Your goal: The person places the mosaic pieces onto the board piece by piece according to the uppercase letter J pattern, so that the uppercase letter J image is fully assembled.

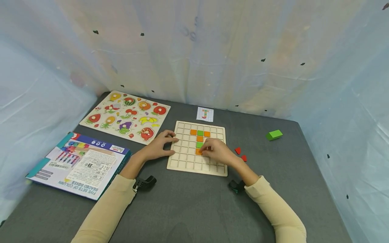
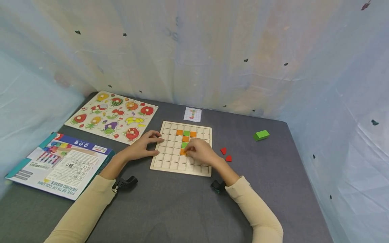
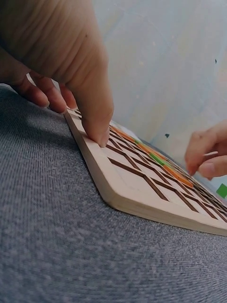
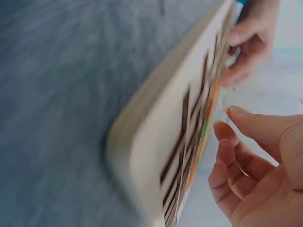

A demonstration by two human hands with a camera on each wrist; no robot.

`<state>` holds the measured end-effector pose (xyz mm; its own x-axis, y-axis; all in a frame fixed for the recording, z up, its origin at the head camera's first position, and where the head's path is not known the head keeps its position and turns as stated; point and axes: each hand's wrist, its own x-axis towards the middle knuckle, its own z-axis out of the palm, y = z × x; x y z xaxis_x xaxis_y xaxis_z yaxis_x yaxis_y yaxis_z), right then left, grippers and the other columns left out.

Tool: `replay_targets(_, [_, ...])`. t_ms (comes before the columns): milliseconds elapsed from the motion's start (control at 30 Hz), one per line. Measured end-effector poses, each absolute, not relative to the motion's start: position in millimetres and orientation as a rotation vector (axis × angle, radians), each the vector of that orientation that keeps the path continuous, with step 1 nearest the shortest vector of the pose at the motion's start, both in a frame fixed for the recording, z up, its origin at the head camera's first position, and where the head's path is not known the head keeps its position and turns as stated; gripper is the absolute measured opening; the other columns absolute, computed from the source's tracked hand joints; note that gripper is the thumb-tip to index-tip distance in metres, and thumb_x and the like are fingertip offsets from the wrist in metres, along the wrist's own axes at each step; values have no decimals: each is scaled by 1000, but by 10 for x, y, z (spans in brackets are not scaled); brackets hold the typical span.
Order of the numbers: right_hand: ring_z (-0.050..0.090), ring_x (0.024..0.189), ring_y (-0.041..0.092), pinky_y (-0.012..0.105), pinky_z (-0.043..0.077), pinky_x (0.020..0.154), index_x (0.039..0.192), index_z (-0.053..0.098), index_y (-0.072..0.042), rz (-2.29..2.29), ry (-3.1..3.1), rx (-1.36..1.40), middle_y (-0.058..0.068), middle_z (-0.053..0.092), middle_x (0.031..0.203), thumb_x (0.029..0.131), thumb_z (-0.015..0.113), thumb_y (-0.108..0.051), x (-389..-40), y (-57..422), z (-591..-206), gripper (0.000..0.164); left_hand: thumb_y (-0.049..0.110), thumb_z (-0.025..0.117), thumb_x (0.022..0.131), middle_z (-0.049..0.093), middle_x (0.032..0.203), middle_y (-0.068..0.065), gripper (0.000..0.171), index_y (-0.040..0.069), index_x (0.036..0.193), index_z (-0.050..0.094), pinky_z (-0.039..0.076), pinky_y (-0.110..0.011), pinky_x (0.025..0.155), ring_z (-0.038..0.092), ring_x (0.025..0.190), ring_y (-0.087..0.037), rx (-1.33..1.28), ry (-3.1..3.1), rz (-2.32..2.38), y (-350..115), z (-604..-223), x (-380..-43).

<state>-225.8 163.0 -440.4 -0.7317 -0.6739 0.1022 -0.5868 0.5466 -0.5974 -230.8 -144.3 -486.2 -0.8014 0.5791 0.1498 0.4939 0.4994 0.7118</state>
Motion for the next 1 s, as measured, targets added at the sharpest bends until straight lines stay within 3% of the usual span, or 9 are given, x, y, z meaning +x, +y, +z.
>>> replay_targets(267, [57, 73, 19, 31, 47, 64, 96, 75, -2, -1057, 2696, -864, 5, 67, 89, 91, 70, 0, -2161, 2221, -4341, 8, 19, 74, 90, 41, 140, -18, 52, 1, 136, 60, 35, -54, 104, 40, 129, -34, 942, 2634, 1191, -1430, -4856, -2306])
replay_targets(567, [55, 77, 20, 36, 46, 66, 98, 71, 0, -829, 2852, -608, 9, 64, 92, 87, 71, 5, -2005, 2907, -4328, 12, 17, 74, 90, 41, 141, -19, 52, 1, 137, 59, 35, -54, 104, 39, 129, -35, 936, 2618, 1187, -1416, -4837, -2291])
replay_targets(767, [52, 79, 19, 33, 45, 67, 103, 70, 0, -826, 2789, -656, 11, 61, 99, 84, 75, 4, -1965, 2979, -4382, 20, 17, 73, 90, 41, 141, -20, 52, 0, 137, 59, 35, -55, 103, 39, 128, -35, 924, 2617, 1186, -1424, -4825, -2275])
replay_targets(1000, [49, 72, 16, 34, 43, 65, 97, 71, 0, -721, 2875, -620, 6, 57, 84, 84, 75, 3, -1998, 2948, -4423, 14, 17, 72, 91, 41, 141, -20, 52, 1, 138, 58, 35, -55, 103, 40, 128, -35, 927, 2617, 1190, -1442, -4836, -2279])
